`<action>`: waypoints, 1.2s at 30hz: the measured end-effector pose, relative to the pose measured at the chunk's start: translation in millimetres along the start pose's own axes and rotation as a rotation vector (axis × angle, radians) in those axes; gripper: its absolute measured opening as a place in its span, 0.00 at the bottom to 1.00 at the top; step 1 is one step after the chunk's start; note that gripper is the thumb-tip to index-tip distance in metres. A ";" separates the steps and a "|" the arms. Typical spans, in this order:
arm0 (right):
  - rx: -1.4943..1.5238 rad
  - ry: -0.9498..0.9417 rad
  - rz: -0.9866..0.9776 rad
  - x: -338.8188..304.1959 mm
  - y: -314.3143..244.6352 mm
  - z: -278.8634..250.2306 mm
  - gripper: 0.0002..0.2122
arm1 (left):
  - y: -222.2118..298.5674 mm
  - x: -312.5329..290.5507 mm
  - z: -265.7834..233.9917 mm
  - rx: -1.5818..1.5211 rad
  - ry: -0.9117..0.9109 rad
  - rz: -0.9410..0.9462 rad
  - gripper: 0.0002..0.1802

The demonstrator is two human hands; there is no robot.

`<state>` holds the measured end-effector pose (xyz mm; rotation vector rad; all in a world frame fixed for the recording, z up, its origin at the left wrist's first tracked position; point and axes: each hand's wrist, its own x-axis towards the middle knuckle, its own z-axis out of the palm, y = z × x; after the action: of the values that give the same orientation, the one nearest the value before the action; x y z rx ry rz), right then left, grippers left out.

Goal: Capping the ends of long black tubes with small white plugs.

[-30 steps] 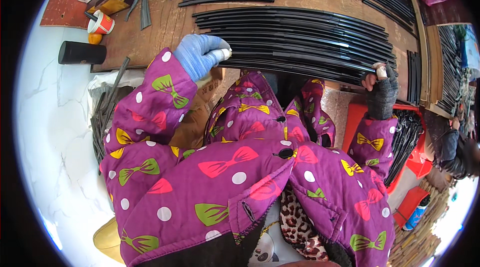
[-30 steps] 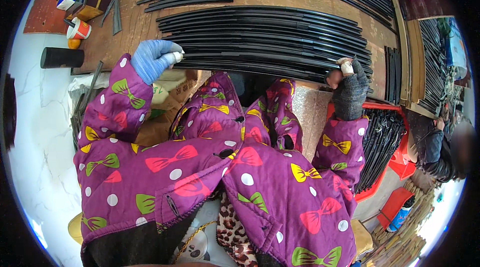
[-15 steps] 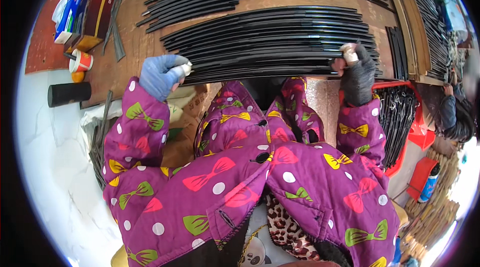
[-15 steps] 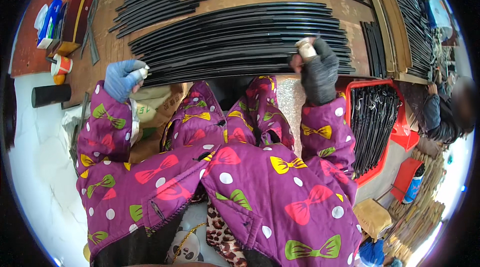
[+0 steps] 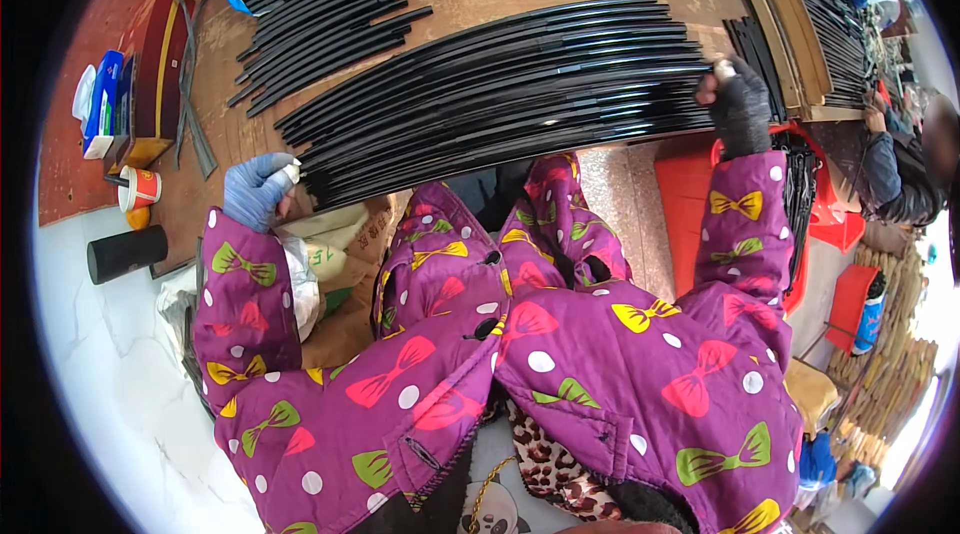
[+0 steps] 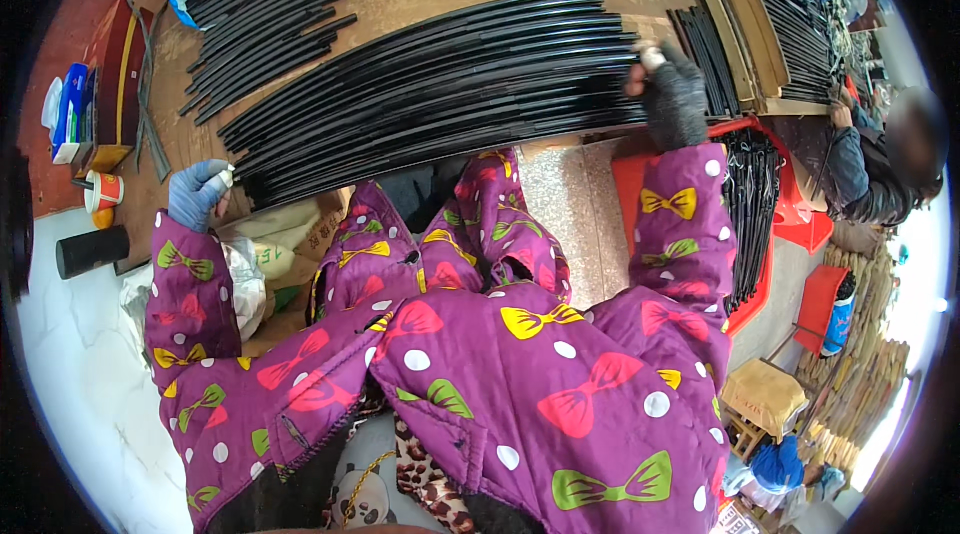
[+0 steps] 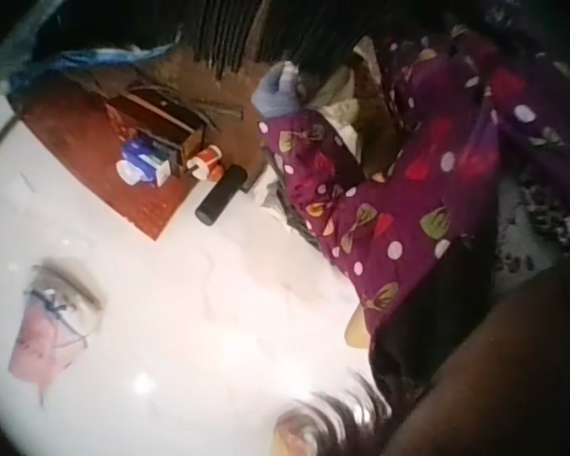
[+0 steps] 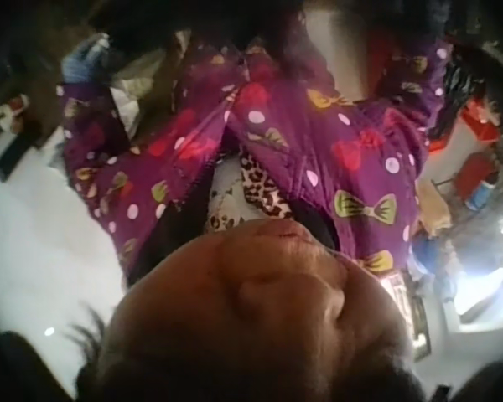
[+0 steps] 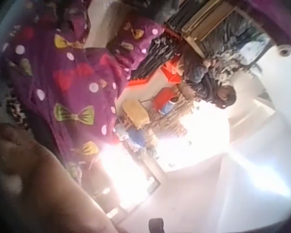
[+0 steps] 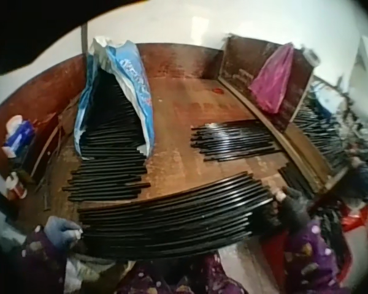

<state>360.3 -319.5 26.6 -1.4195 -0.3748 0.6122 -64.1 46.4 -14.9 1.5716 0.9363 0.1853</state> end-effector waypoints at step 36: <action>-2.047 0.099 -0.132 150.5 -34.5 56.4 0.18 | 47.7 59.1 17.5 0.996 0.229 0.383 0.11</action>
<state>452.3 -185.5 50.7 -3.2569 -1.1490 -0.2314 7.0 74.4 0.6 2.7002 0.9443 0.1773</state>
